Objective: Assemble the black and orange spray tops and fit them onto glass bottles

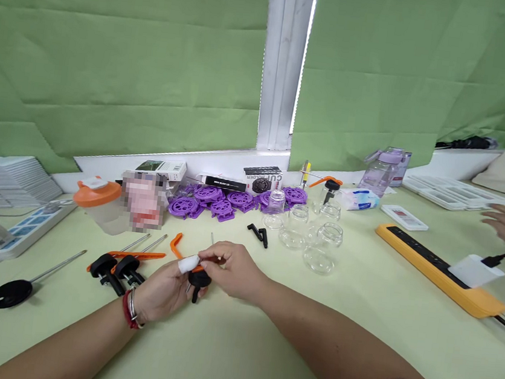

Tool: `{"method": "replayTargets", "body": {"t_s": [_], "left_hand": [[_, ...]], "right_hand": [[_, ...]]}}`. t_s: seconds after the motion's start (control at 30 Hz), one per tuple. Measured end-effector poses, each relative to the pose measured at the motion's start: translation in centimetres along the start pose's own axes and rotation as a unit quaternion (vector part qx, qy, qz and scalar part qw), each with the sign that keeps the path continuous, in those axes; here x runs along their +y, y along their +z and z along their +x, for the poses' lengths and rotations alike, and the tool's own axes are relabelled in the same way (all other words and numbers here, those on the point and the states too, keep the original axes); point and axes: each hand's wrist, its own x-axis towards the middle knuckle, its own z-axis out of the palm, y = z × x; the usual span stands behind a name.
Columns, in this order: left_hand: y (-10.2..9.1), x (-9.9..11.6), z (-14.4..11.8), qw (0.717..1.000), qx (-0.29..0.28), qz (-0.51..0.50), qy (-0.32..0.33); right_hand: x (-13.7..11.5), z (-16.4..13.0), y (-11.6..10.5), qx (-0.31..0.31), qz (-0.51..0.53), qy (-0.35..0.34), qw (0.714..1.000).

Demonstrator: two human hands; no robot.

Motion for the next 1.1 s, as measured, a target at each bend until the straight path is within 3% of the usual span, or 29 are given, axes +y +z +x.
{"method": "replayTargets", "body": {"t_s": [0.13,0.27,0.5,0.63,0.77,0.87,0.93,1.03,1.1], "left_hand": [[-0.4,0.1,0.3,0.999,0.024,-0.029,0.015],[-0.6,0.0,0.3,0.999,-0.026,-0.021,0.016],[-0.8,0.8,-0.4,0.985,-0.121,0.120,0.001],[-0.8,1.2,-0.5,0.964,-0.114,0.236,-0.040],[-0.8,1.0,-0.3,0.970,-0.085,0.219,-0.059],[-1.1,0.7,-0.1,0.983,-0.038,0.177,-0.037],[-1.4,0.7,0.2,0.987,-0.015,0.161,-0.009],[-1.6,0.8,0.5,0.988,0.025,0.150,0.039],[-1.7,0.9,0.6,0.986,0.053,0.147,0.066]], "right_hand": [[-0.4,-0.4,0.0,-0.058,-0.136,-0.093,0.985],[-0.7,-0.3,0.0,-0.085,-0.223,-0.128,0.962],[-1.4,-0.2,-1.3,-0.156,-0.222,-0.141,0.952],[-1.4,-0.3,-1.6,-0.203,-0.206,-0.143,0.946],[-1.1,0.4,-2.1,-0.182,-0.220,-0.153,0.946],[0.0,1.5,-3.9,-0.027,-0.298,-0.061,0.952],[1.1,2.2,-5.5,0.087,-0.397,0.067,0.911],[2.9,2.7,-7.6,0.085,-0.484,0.219,0.843],[3.9,2.6,-8.3,0.062,-0.492,0.265,0.827]]}}
